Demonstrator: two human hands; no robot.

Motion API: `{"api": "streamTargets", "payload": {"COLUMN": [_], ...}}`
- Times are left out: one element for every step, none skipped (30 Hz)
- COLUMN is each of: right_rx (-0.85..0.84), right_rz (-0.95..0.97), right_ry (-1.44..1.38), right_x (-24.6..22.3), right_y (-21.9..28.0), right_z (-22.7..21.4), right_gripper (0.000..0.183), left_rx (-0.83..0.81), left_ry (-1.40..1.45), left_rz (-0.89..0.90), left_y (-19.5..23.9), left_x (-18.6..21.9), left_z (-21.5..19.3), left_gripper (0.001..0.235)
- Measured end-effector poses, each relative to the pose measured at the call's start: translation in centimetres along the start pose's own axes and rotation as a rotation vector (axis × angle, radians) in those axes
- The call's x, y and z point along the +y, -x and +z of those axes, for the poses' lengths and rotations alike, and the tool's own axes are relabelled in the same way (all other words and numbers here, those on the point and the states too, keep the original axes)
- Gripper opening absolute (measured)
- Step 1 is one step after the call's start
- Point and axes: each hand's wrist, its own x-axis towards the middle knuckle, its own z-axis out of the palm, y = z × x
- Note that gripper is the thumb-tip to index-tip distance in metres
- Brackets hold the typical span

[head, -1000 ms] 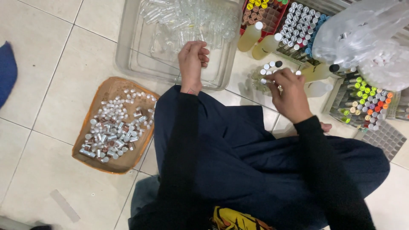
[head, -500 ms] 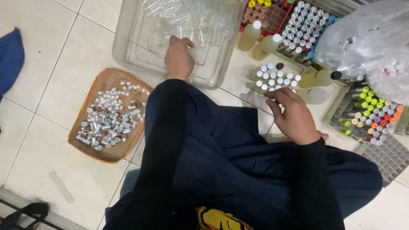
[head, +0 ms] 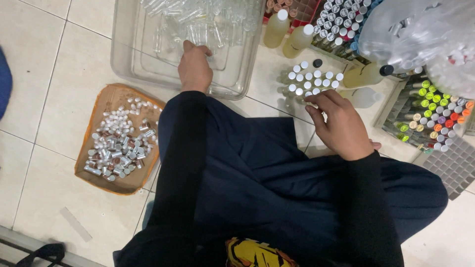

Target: The person fills small glass bottles with liquid from a larger squeeze bottle, then caps the glass bottles with metal spray tops and plastic caps by hand.

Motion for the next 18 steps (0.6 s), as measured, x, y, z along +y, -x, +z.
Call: {"api": "streamTargets", "payload": {"right_rx": [0.001,0.012,0.022,0.022,0.024,0.026,0.028,0.022,0.017,0.019,0.023,0.027,0.031,0.021,0.015,0.021,0.048,0.075], "right_rz": [0.000,-0.008,-0.015,-0.015,-0.020,-0.026,-0.026,-0.010,0.007,0.008,0.006,0.004,0.006,0.005,0.005,0.008,-0.022,-0.052], "right_ry": [-0.002,0.000,0.003,0.004,-0.002,-0.008,-0.007,-0.002,0.004,0.004,0.001,-0.003,-0.003,-0.010,-0.019,-0.019,-0.031,-0.043], "right_x": [0.0,0.0,0.0,0.1,0.1,0.1,0.1,0.0,0.0,0.1,0.2,0.3,0.3,0.2,0.2,0.2,0.2,0.2], "right_y": [0.0,0.0,0.0,0.1,0.1,0.1,0.1,0.1,0.1,0.2,0.2,0.3,0.3,0.3,0.4,0.4,0.7,1.0], "right_z": [0.0,0.1,0.1,0.2,0.2,0.3,0.2,0.2,0.1,0.1,0.2,0.2,0.1,0.0,-0.1,-0.5,-0.9,-1.2], "right_gripper": [0.022,0.021,0.021,0.021,0.020,0.020,0.020,0.021,0.021,0.021,0.021,0.022,0.022,0.022,0.021,0.021,0.019,0.016], "left_rx": [0.000,-0.004,-0.008,-0.009,0.000,0.008,0.010,0.060,0.110,0.110,0.147,0.185,0.185,0.180,0.175,0.176,0.190,0.205], "left_ry": [-0.002,-0.002,0.000,0.001,0.010,0.019,0.020,-0.024,-0.068,-0.068,-0.095,-0.121,-0.121,-0.118,-0.115,-0.117,-0.112,-0.107], "left_rz": [0.000,-0.005,-0.009,-0.009,-0.023,-0.037,-0.036,-0.013,0.010,0.013,0.022,0.032,0.036,0.033,0.032,0.039,0.054,0.069], "left_y": [-0.1,-0.2,-0.2,-0.3,-0.5,-0.7,-1.0,-1.3,-1.7,-1.8,-1.9,-2.1,-2.1,-2.0,-2.0,-1.9,-1.5,-1.2], "left_x": [0.0,0.1,0.2,0.0,-0.1,-0.2,-0.5,-0.8,-1.1,-1.4,-1.6,-1.9,-1.8,-1.8,-1.8,-1.6,-1.4,-1.3], "left_z": [0.0,0.1,0.2,0.5,0.6,0.8,1.4,1.9,2.5,2.9,3.2,3.5,3.5,3.5,3.4,3.0,2.8,2.6], "left_gripper": [0.053,0.054,0.056,0.056,0.054,0.052,0.052,0.042,0.034,0.034,0.032,0.031,0.031,0.029,0.027,0.027,0.026,0.025]}}
